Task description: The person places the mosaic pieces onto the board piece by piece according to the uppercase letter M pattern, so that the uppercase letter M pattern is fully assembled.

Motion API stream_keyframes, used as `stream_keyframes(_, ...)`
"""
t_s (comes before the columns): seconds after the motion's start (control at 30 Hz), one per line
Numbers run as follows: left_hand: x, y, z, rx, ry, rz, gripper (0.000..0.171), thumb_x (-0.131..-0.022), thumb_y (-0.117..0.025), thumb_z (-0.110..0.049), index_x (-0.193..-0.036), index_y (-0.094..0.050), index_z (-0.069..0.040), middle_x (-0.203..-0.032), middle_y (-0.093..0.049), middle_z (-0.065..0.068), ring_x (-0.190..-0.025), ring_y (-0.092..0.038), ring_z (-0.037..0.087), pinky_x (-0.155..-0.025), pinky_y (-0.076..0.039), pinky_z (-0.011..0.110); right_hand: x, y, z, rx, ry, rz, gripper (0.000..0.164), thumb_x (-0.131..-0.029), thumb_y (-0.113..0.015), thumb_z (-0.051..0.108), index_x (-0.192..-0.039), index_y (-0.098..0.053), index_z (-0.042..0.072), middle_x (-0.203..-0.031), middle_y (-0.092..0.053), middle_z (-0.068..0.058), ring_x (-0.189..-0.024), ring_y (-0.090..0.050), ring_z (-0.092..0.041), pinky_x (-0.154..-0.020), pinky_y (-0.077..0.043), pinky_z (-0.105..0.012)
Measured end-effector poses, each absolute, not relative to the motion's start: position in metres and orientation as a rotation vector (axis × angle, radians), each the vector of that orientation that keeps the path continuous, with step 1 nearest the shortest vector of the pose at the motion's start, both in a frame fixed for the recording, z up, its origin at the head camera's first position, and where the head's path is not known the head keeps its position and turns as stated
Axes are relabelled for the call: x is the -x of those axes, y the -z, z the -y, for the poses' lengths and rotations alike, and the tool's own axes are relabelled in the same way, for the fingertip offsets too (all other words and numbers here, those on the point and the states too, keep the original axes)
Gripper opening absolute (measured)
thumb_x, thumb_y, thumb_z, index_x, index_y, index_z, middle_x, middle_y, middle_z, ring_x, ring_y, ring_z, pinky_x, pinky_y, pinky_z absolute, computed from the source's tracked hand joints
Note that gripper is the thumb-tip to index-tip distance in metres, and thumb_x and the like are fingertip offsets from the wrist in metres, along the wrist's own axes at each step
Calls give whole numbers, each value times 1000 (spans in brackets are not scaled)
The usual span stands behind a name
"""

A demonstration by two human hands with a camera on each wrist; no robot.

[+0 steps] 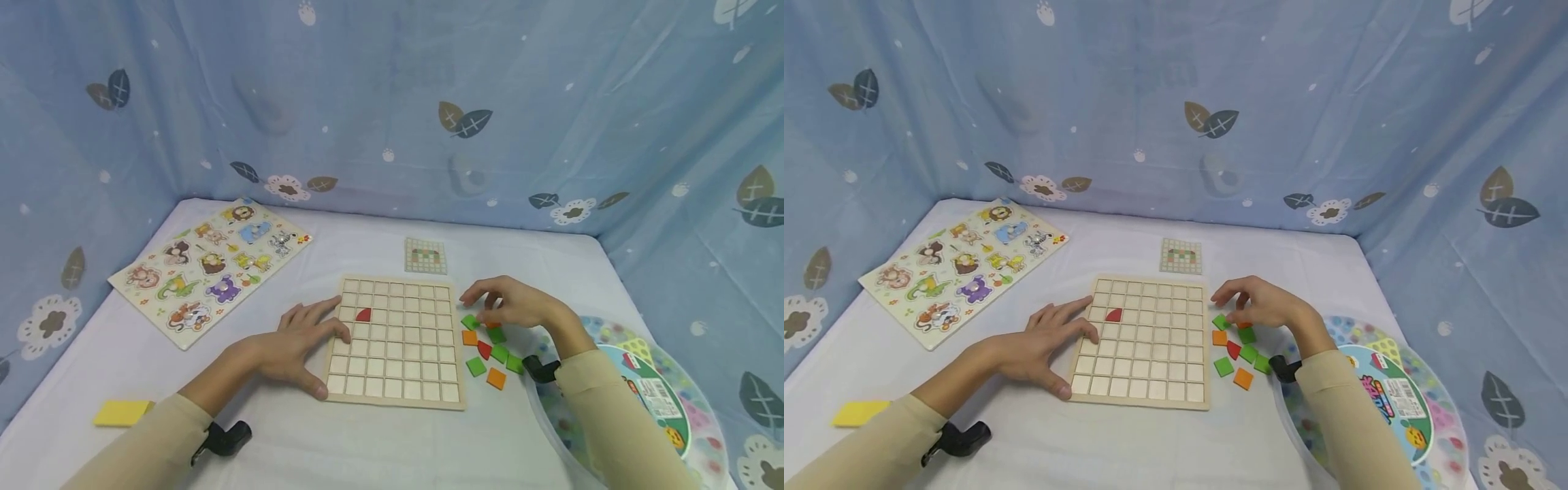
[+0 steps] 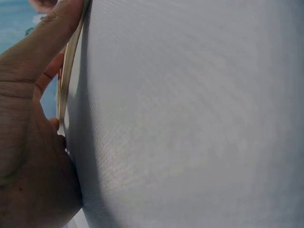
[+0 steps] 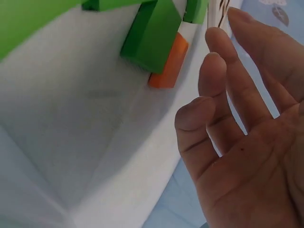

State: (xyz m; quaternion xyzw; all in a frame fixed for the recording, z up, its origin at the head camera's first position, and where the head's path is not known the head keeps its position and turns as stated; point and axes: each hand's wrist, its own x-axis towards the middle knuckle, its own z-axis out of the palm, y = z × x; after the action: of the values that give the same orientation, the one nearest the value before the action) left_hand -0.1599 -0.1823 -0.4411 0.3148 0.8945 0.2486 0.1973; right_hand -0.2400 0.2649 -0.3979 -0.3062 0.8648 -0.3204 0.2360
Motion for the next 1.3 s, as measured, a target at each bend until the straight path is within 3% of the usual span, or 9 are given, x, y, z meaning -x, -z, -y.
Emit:
stream_keyframes(0.27,161,439,181,-904,-707,-2496,83,-63,-86,-70,-131,-48,-42,-173,3,11,-157,0,42,-120,5,69,241,399,-262,760,856,-2341,39,-86,-80,5,-123,-71,12,-117,-69,-8,-88,-63,-24,-72,-57,-34)
stream_keyframes(0.7,160,440,181,-898,-716,-2497,80,-64,-85,-70,-130,-47,-44,-173,3,9,-157,-1,40,-120,4,68,237,400,-256,775,774,-2390,31,-85,-80,1,-113,-74,13,-104,-68,-4,-81,-59,-21,-68,-56,-29)
stream_keyframes(0.83,159,441,181,-892,-720,-2498,80,-64,-85,-70,-129,-47,-44,-173,3,9,-157,0,40,-120,5,69,236,399,-256,747,754,-2408,29,-88,-79,6,-116,-72,12,-102,-67,-4,-79,-60,-21,-68,-57,-31)
stream_keyframes(1.07,158,444,183,-892,-724,-2497,80,-64,-84,-72,-129,-47,-45,-173,3,9,-157,0,41,-120,5,68,231,395,-262,737,757,-2473,32,-98,-70,15,-130,-67,15,-121,-66,-2,-95,-63,-18,-78,-57,-34)
stream_keyframes(1.3,159,441,185,-880,-709,-2502,79,-65,-83,-72,-129,-47,-44,-173,3,9,-157,1,41,-118,2,72,233,395,-262,821,973,-2435,34,-100,-68,16,-134,-64,10,-114,-65,-7,-89,-66,-24,-77,-57,-32)
